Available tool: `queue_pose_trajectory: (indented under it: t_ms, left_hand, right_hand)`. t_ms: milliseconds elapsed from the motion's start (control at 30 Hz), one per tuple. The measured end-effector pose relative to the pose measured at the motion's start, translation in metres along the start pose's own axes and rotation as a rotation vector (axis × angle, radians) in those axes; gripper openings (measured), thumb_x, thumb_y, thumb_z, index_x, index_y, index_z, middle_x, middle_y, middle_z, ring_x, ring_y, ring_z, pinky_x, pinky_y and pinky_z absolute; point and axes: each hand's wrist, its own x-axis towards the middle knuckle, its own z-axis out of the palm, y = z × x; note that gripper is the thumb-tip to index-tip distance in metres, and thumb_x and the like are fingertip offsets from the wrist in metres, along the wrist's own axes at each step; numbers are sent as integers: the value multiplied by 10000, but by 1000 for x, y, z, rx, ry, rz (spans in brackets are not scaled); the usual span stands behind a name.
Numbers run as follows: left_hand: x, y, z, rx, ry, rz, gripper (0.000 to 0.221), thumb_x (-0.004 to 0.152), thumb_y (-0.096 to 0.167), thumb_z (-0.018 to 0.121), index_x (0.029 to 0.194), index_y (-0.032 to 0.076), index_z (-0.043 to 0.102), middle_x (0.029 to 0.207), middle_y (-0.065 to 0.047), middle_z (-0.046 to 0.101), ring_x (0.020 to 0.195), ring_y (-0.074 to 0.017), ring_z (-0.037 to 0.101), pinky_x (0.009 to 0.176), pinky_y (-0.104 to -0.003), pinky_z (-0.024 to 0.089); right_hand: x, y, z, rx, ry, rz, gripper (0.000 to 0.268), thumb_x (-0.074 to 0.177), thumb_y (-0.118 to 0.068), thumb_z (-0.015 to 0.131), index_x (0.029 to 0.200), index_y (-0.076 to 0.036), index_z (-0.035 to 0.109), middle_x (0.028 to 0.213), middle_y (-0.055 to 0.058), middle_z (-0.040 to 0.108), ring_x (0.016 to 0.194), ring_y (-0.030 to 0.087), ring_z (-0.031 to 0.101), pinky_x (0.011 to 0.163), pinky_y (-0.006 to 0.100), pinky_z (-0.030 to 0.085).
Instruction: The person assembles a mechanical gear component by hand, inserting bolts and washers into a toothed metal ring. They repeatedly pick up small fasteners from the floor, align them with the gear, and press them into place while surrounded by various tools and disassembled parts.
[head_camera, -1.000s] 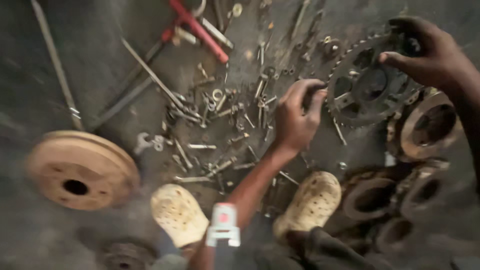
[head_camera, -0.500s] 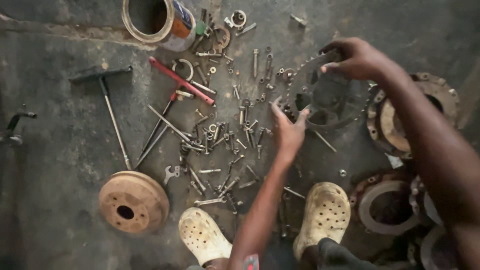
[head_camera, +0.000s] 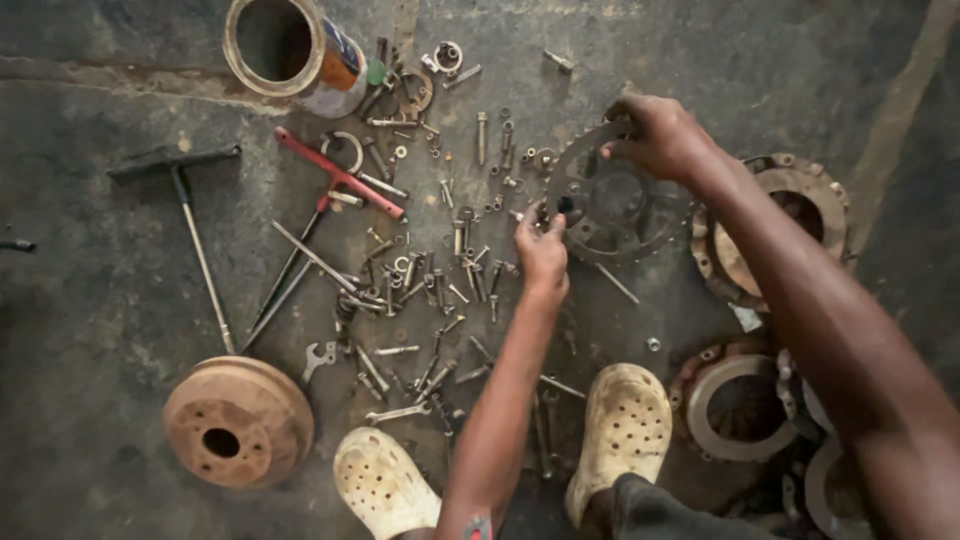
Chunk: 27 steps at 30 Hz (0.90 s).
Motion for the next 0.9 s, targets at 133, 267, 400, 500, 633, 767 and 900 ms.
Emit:
queue_pose_trajectory:
  t_ms: [133, 267, 400, 500, 633, 767, 900]
  left_hand:
    - [-1, 1, 3, 18, 70, -4, 378, 953, -111, 576, 1322, -31, 581, 1143, -86, 706, 970, -186, 708, 897, -319, 540]
    - [-5, 6, 4, -19, 92, -3, 385, 951, -117, 577, 1328, -36, 591, 1136, -94, 713, 954, -181, 706, 882, -316, 542]
    - [-9, 11, 6, -33, 54, -35, 340, 954, -108, 555, 1284, -50, 615, 1088, -108, 730, 908, -206, 726, 852, -318, 547]
    - [-8, 11, 6, -37, 47, -28, 314, 956, -115, 561, 1256, -55, 631, 1073, -103, 726, 890, -205, 722, 838, -320, 543]
    - [-4, 7, 4, -10, 85, -4, 312, 952, -132, 600, 1247, -50, 663, 1082, -83, 719, 918, -157, 680, 855, -298, 520]
    - [-1, 2, -1, -11, 101, -22, 313, 938, -130, 617, 1230, -39, 682, 1078, -57, 717, 937, -137, 660, 860, -284, 518]
    - [-1, 1, -4, -72, 46, -59, 299, 944, -115, 603, 1223, -43, 681, 1057, -63, 730, 909, -163, 676, 829, -289, 532]
  right_hand:
    - [1, -12, -1, -63, 9, -35, 485, 793, -254, 891, 1172, -34, 682, 1090, 194, 734, 1025, 360, 718, 831, 453, 566]
    - [0, -18, -3, -77, -23, -20, 477, 806, -231, 871, 1187, -27, 669, 1101, 204, 728, 1041, 371, 706, 845, 461, 558]
    - [5, -20, -9, -60, -132, 95, 454, 863, -206, 805, 1261, -51, 653, 1156, 194, 730, 1080, 349, 705, 883, 459, 556]
    - [11, -15, -17, 71, -254, 210, 457, 900, -229, 737, 1331, -115, 635, 1246, 149, 693, 1123, 311, 674, 906, 439, 553]
    - [12, 2, -31, 259, -209, 464, 451, 1031, -370, 540, 1437, -183, 595, 1329, 104, 683, 1154, 281, 684, 920, 411, 562]
    - [13, 15, -39, 442, -349, 480, 732, 1023, -644, 284, 1460, -160, 619, 1350, 154, 698, 1172, 322, 643, 959, 408, 507]
    - [19, 16, -43, 659, -591, 578, 957, 864, -800, 94, 1486, -204, 512, 1455, 89, 618, 1236, 283, 628, 996, 420, 496]
